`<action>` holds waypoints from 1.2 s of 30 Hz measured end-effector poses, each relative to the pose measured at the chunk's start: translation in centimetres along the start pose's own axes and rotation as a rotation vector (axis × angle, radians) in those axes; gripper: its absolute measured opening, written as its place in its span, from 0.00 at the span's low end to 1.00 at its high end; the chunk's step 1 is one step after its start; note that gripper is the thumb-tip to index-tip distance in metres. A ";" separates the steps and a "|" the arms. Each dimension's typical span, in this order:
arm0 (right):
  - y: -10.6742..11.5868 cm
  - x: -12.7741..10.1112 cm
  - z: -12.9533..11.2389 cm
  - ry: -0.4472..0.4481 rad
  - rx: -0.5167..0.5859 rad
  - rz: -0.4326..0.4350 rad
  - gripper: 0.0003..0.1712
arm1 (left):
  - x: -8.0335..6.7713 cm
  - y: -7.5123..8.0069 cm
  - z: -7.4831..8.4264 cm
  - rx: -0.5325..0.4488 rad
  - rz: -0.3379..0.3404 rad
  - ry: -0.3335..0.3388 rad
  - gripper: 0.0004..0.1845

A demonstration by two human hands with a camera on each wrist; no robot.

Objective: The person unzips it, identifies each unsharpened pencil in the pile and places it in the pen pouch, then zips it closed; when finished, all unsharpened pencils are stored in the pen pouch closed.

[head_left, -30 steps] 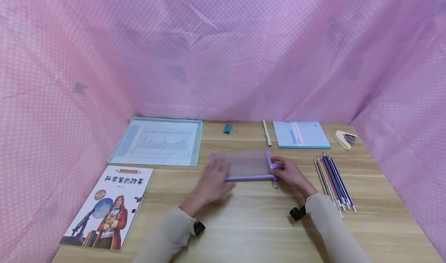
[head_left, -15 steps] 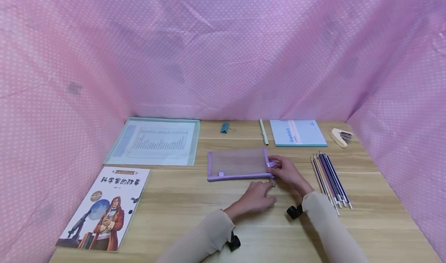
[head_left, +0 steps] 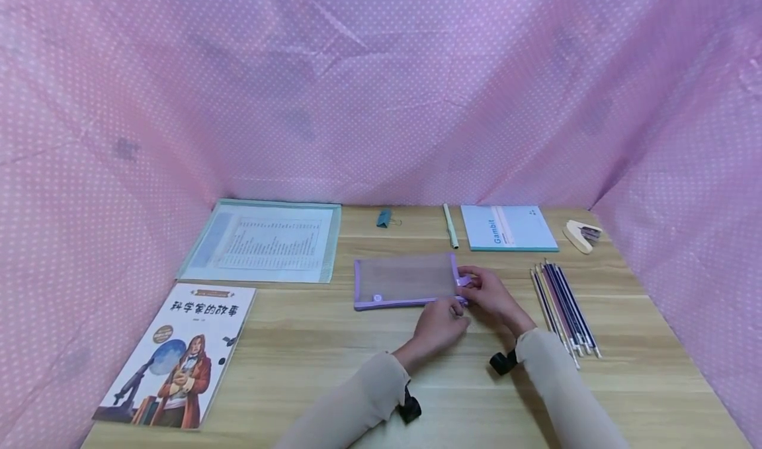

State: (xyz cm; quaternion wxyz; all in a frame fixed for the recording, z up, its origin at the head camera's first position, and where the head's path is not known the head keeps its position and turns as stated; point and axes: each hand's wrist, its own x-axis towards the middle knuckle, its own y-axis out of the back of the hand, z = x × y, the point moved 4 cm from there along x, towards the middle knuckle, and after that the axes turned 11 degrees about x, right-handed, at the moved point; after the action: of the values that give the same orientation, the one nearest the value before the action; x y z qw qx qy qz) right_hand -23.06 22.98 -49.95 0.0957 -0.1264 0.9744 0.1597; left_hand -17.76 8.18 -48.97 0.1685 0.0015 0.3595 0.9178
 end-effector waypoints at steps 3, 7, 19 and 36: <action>0.0 0.0 -0.2 0.005 -0.002 0.002 0.30 | 0.4 0.8 -0.3 0.017 0.100 -0.029 0.03; -0.2 0.0 -0.4 -0.003 -0.011 0.011 0.30 | 0.4 1.8 -0.6 0.095 0.165 -0.042 0.06; -0.2 0.0 -0.4 -0.106 -0.050 0.054 0.30 | -0.6 5.1 -3.1 0.219 0.242 -0.027 0.09; -0.1 0.2 -0.2 -0.108 -0.059 0.045 0.30 | -4.5 14.6 -11.5 0.251 0.271 0.169 0.08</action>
State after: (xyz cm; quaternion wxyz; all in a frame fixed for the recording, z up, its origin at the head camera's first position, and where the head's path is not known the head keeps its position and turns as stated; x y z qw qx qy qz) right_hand -23.23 22.79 -49.88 0.1406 -0.0982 0.9653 0.1970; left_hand -19.48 -10.74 -47.33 0.0113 -0.0060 0.4807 0.8768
